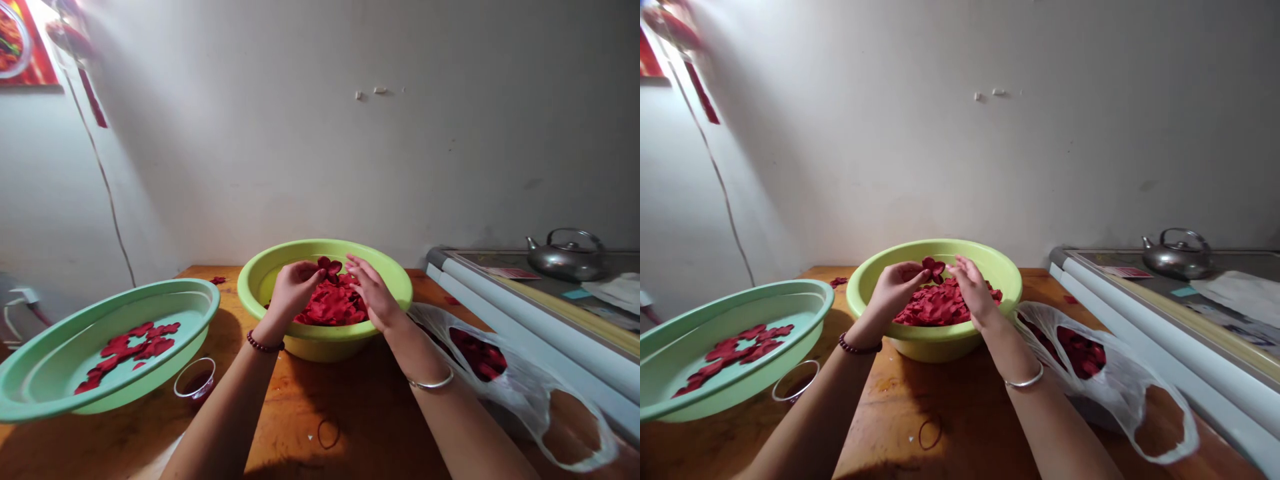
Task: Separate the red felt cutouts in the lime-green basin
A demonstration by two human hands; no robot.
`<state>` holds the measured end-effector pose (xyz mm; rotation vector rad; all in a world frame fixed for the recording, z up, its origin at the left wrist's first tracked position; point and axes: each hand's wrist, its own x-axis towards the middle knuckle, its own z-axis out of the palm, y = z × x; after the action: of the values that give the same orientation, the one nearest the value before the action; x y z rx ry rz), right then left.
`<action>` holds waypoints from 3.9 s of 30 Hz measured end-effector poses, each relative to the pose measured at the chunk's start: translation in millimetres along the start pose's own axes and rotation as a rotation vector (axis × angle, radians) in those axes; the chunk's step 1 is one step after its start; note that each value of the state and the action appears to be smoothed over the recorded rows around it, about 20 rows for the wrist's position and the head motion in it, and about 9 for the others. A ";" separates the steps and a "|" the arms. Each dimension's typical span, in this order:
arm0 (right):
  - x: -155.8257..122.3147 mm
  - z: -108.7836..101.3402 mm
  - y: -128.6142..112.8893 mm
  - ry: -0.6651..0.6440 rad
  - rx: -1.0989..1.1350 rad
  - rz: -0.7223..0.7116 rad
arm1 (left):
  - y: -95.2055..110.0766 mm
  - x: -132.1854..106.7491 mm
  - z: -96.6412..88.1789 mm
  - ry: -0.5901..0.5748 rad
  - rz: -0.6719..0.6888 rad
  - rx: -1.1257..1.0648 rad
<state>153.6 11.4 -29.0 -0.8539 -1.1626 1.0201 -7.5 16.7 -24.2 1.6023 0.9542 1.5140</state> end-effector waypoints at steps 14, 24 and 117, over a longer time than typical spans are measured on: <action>1.9 4.3 3.8 0.003 0.036 -0.003 | -4.3 -4.8 3.4 -0.213 -0.005 -0.015; -4.7 8.7 -4.5 -0.101 0.058 0.049 | 8.4 -3.7 2.5 0.000 0.032 0.163; -1.6 10.3 -2.5 0.006 0.099 -0.046 | -8.9 1.0 4.3 -0.130 0.227 0.087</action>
<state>143.8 9.3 -25.1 -0.7483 -1.1129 1.0275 -3.5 21.7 -31.8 1.9006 0.7965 1.5126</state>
